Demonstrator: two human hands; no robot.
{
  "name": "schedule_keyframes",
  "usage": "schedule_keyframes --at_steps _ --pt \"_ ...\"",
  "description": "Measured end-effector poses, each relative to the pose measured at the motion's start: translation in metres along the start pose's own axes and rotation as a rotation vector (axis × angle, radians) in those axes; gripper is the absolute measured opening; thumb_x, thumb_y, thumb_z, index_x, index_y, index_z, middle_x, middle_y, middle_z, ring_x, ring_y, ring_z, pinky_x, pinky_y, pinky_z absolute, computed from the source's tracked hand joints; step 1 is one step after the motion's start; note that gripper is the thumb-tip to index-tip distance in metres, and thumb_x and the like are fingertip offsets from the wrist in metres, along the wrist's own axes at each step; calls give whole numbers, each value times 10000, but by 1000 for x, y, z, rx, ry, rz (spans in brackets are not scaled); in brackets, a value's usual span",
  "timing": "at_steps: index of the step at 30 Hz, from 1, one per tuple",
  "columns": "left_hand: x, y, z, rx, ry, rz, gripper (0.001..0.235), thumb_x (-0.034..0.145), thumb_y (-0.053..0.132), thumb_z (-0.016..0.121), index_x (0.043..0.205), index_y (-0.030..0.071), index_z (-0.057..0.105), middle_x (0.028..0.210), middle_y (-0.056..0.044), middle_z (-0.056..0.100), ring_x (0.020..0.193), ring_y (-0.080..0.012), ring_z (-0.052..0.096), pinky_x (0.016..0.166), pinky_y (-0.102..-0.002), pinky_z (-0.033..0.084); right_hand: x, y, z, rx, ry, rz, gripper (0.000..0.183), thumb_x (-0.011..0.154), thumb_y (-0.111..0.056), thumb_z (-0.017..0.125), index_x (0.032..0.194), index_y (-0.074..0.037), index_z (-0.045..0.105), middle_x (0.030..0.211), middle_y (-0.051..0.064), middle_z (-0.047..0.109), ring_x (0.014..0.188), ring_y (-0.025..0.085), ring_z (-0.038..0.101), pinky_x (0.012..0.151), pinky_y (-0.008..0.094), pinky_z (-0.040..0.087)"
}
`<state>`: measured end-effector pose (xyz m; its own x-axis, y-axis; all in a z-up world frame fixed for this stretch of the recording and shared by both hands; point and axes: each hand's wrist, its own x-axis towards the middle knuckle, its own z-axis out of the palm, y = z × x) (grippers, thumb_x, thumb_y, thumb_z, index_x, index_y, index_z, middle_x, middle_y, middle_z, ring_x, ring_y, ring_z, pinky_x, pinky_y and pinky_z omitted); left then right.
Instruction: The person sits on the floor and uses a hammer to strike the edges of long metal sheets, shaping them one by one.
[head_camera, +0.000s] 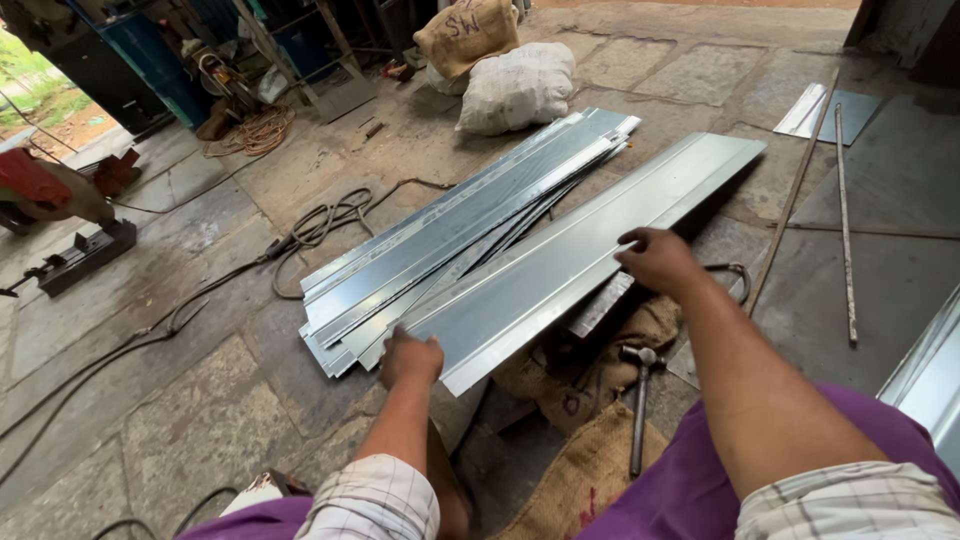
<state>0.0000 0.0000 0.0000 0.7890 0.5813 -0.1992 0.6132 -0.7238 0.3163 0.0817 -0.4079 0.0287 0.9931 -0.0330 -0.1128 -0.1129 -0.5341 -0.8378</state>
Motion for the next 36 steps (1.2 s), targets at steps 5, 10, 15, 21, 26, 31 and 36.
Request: schedule_keyframes --at_steps 5,10,15,21,26,31,36 --pt "-39 20 -32 113 -77 342 558 974 441 603 1453 161 540 1540 -84 476 1406 -326 471 1140 -497 414 -41 -22 -23 44 59 36 410 937 -224 721 1313 -64 686 1146 154 748 936 262 711 791 387 588" --pt "-39 14 -16 91 -82 434 520 957 451 605 1385 157 594 1503 -53 508 1392 -317 469 1115 -506 413 -67 -19 -21 -81 45 44 422 920 -250 755 1284 -48 689 1143 161 756 981 258 723 830 386 599" --pt "-8 3 8 99 -59 464 499 958 462 589 1381 199 616 1501 -15 526 1437 -268 437 1169 -565 334 -79 14 -33 -260 25 65 440 898 -251 750 1308 -99 696 1206 126 754 1047 269 742 890 384 600" --pt "24 4 35 -19 -37 369 608 950 556 549 1442 200 538 1564 -16 399 1507 -275 241 1134 -687 249 -99 57 -25 -373 -37 102 449 876 -281 761 1301 -147 703 1202 87 761 1042 238 728 918 384 580" --pt "22 2 57 18 -26 388 623 972 603 487 1434 187 531 1617 -26 339 1545 -298 184 1162 -637 262 -102 72 -20 -382 -163 247 451 892 -293 743 1315 -150 684 1174 80 782 998 233 768 891 390 602" --pt "19 18 74 -22 -25 410 678 965 624 439 1480 184 481 1631 -48 313 1554 -276 166 1169 -659 238 -85 78 -5 -386 -218 312 455 912 -316 718 1339 -170 650 1224 52 742 1001 238 780 904 388 607" --pt "12 41 106 64 -107 424 662 1009 616 368 1515 191 388 1642 -47 249 1552 -299 96 1125 -723 217 -76 85 13 -470 -316 203 430 905 -316 712 1310 -175 680 1181 52 779 1058 223 755 943 371 591"
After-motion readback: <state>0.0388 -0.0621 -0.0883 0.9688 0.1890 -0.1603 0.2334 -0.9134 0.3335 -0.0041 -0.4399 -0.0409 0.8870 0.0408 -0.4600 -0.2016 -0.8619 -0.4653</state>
